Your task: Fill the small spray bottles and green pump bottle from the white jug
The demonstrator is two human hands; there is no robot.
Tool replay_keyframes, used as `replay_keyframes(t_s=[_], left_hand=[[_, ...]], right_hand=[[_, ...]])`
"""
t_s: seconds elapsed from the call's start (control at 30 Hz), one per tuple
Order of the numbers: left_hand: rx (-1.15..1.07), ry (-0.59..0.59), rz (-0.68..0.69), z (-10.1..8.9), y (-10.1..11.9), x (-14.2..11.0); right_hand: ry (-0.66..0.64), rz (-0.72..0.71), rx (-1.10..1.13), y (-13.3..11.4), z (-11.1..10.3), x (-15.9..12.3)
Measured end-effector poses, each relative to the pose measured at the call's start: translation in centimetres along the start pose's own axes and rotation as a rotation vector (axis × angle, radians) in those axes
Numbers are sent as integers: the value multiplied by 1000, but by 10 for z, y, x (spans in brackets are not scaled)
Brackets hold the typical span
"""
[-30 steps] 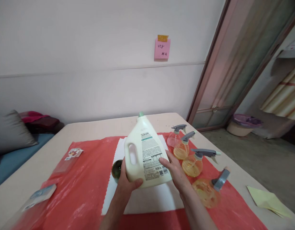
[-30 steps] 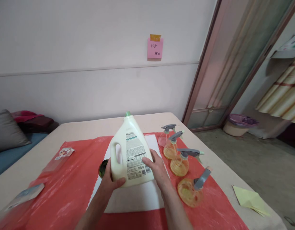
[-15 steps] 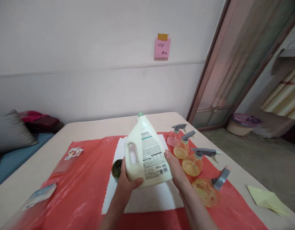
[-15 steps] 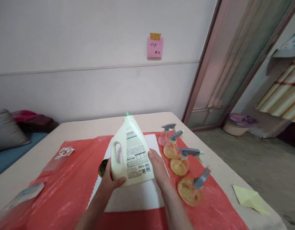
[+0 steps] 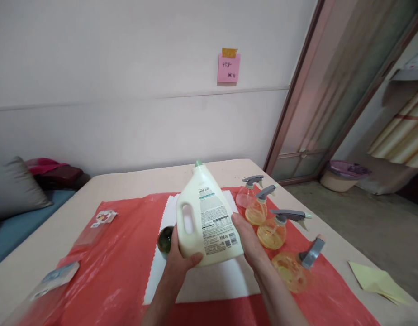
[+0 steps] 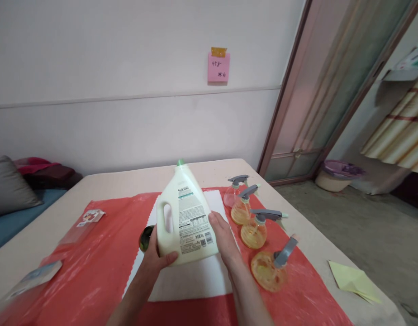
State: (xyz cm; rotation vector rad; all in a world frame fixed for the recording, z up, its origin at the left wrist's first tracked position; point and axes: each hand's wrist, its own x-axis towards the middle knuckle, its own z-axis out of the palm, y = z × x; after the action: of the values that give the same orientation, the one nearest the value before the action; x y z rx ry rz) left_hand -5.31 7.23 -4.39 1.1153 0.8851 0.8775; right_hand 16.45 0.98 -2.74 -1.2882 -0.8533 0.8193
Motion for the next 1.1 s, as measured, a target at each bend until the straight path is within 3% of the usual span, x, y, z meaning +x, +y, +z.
replay_keyframes(t_s=[1.1], left_hand=[[18,23,-32,0,-10,3]], right_hand=[[1,18,10,-4,1,-1]])
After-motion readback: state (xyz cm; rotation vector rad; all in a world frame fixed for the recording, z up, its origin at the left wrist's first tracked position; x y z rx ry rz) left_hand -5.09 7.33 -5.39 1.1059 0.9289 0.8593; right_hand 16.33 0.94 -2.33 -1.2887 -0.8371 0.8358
